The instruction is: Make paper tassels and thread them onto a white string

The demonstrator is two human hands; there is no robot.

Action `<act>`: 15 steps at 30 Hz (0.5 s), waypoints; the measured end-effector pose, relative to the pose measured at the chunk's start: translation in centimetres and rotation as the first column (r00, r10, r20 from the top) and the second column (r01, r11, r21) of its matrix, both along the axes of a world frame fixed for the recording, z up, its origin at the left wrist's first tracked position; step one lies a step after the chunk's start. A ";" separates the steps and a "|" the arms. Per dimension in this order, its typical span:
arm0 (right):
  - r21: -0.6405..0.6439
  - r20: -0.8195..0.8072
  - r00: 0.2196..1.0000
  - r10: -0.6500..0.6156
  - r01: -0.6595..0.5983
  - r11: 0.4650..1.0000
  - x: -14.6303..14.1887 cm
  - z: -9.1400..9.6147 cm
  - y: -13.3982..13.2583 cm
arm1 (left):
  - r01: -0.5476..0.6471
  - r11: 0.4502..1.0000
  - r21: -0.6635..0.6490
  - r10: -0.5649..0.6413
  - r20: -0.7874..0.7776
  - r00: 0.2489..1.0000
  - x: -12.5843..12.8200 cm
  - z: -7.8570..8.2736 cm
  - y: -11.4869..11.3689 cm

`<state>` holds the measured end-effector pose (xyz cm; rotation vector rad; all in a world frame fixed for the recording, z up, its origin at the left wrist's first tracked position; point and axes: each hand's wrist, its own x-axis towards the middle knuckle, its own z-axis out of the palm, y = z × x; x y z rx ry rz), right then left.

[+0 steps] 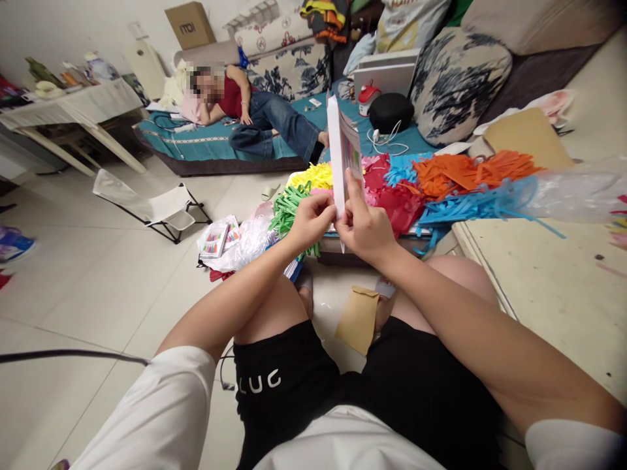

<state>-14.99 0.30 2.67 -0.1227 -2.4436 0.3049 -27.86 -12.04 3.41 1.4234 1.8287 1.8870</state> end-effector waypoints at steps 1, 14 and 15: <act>0.005 0.007 1.000 0.005 -0.005 1.000 0.1 0.1 0.0 | -0.009 1.000 -0.008 0.009 -0.008 1.000 0.0 0.0 0.0; 0.006 0.056 0.998 0.008 -0.008 1.000 0.2 0.4 0.1 | -0.079 0.997 -0.022 0.077 -0.071 0.994 -0.1 -0.3 -0.2; 0.011 0.042 0.999 0.012 -0.012 1.000 0.1 0.4 0.2 | -0.081 0.996 -0.025 0.080 -0.063 0.995 -0.1 -0.4 -0.1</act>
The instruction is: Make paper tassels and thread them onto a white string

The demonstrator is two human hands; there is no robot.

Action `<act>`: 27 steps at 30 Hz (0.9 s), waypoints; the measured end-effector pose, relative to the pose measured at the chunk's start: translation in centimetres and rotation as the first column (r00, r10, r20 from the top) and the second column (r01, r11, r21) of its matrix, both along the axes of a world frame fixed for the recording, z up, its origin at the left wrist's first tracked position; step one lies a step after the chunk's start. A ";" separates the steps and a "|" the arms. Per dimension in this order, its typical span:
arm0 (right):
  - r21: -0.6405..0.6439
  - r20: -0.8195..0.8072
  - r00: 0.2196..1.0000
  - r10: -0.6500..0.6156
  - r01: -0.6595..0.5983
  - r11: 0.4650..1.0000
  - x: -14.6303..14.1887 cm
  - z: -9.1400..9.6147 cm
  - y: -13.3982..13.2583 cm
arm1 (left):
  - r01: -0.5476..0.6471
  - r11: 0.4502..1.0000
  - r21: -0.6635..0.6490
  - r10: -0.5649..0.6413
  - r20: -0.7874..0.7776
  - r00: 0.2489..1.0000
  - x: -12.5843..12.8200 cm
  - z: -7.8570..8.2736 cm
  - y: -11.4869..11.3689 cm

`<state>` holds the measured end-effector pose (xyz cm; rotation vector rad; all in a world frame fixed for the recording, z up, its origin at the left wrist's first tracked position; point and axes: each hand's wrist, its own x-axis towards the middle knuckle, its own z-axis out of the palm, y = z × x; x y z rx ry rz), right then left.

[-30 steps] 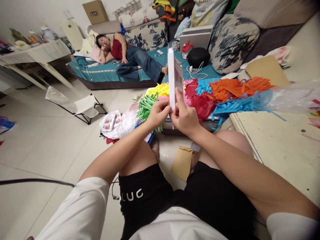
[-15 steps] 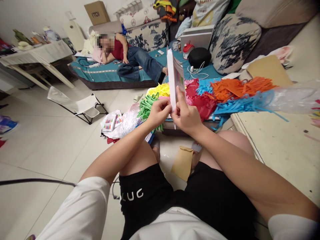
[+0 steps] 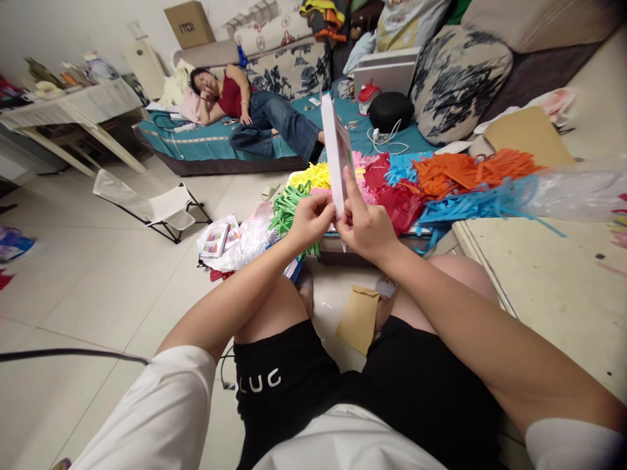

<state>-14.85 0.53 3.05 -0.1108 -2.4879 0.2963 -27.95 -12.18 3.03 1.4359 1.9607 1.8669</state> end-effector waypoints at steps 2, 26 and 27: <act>0.018 -0.015 1.000 0.012 -0.012 1.000 0.0 -0.1 0.2 | 0.013 1.000 -0.003 -0.013 0.018 1.000 -0.1 0.0 0.1; -0.236 -0.114 0.993 0.035 -0.062 0.970 -0.7 -0.8 1.0 | 0.241 0.962 0.124 -0.256 0.121 0.959 -1.6 -1.6 0.9; -0.278 -0.136 0.989 0.052 -0.088 0.957 -0.8 -0.8 1.4 | 0.268 0.954 0.131 -0.283 0.118 0.952 -1.9 -1.6 0.9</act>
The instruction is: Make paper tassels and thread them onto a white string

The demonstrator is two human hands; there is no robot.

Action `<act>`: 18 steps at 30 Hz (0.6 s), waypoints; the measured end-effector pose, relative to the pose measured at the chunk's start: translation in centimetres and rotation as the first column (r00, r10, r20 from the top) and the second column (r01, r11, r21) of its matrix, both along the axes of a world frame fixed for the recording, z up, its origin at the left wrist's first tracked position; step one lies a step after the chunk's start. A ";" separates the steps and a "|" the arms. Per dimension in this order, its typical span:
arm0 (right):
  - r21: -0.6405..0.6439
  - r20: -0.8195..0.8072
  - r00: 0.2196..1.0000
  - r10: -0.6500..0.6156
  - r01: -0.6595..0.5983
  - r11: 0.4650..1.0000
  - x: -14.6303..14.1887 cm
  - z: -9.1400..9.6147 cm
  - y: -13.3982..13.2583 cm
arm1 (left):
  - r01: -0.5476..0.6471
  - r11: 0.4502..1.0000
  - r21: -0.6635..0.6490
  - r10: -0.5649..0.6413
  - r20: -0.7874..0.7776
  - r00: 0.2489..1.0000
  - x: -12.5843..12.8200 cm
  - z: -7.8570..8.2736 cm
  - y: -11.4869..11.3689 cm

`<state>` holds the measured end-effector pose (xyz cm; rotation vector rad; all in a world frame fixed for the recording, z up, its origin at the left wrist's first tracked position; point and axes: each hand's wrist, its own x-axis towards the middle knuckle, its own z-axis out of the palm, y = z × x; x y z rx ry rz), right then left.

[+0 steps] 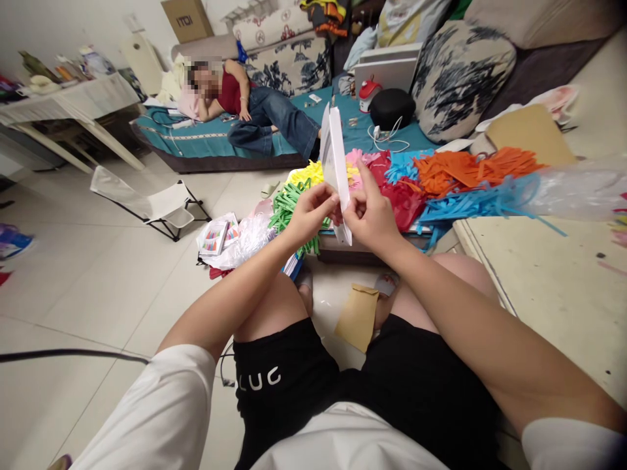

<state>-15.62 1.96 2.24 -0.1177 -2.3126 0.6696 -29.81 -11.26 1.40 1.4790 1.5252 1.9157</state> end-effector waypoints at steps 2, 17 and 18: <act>-0.042 -0.011 0.998 0.062 -0.063 0.997 0.0 0.1 1.0 | -0.034 0.999 0.024 0.037 -0.144 0.989 -0.6 0.2 -0.2; -0.178 0.085 0.950 0.300 -0.282 0.943 1.6 2.3 5.1 | -0.371 0.926 -0.068 0.172 -0.800 0.574 -2.8 2.1 -3.0; -0.196 0.063 0.955 0.289 -0.272 0.942 1.7 2.5 5.4 | -0.388 0.921 -0.044 0.210 -0.782 0.587 -2.9 2.0 -3.0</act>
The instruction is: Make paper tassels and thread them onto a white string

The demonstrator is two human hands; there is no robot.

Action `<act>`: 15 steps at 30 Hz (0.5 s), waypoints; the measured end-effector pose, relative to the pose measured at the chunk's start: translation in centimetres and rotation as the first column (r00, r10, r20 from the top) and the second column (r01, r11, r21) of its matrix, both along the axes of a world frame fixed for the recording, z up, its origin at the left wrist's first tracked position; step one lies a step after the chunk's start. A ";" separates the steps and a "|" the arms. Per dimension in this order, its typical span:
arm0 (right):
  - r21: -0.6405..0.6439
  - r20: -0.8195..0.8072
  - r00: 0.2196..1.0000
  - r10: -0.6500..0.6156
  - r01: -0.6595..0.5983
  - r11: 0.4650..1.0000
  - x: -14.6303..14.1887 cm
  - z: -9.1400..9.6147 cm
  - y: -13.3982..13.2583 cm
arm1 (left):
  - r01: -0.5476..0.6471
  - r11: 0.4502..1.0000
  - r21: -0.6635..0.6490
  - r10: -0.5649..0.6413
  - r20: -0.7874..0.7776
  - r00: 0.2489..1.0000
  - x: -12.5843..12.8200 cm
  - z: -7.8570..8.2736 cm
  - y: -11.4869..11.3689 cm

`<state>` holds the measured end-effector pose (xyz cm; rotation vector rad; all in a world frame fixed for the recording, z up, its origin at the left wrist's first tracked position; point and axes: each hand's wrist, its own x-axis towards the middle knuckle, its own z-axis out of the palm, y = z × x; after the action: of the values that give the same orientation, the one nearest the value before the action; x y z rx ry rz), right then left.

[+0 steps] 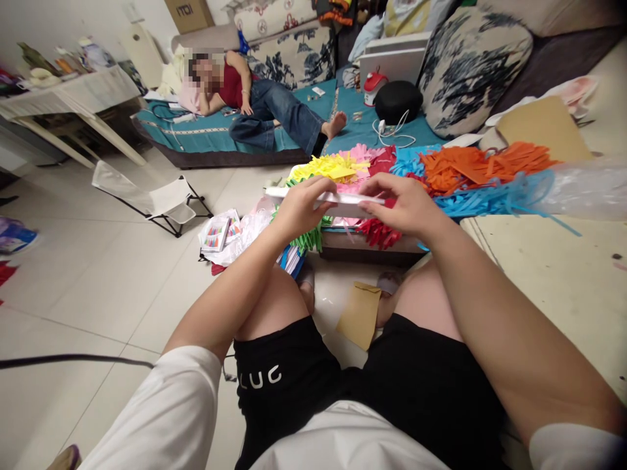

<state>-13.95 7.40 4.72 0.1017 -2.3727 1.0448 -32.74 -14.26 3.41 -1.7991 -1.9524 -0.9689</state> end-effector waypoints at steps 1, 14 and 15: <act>-0.022 -0.031 0.999 -0.015 0.015 1.000 0.1 0.1 0.2 | -0.005 0.999 0.039 0.004 0.018 1.000 -0.1 -0.1 0.0; 0.186 -0.387 0.921 -0.040 0.121 0.975 1.2 1.6 -1.2 | 0.189 0.896 0.402 -0.269 0.152 0.951 3.6 0.0 1.0; 0.206 -0.392 0.920 -0.017 0.106 0.973 1.1 1.6 -1.2 | 0.187 0.898 0.397 -0.271 0.167 0.948 3.9 0.0 1.1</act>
<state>-12.80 6.20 6.28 0.2873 -2.1021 0.6512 -28.88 -13.19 3.39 -1.7790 -1.5404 -1.5626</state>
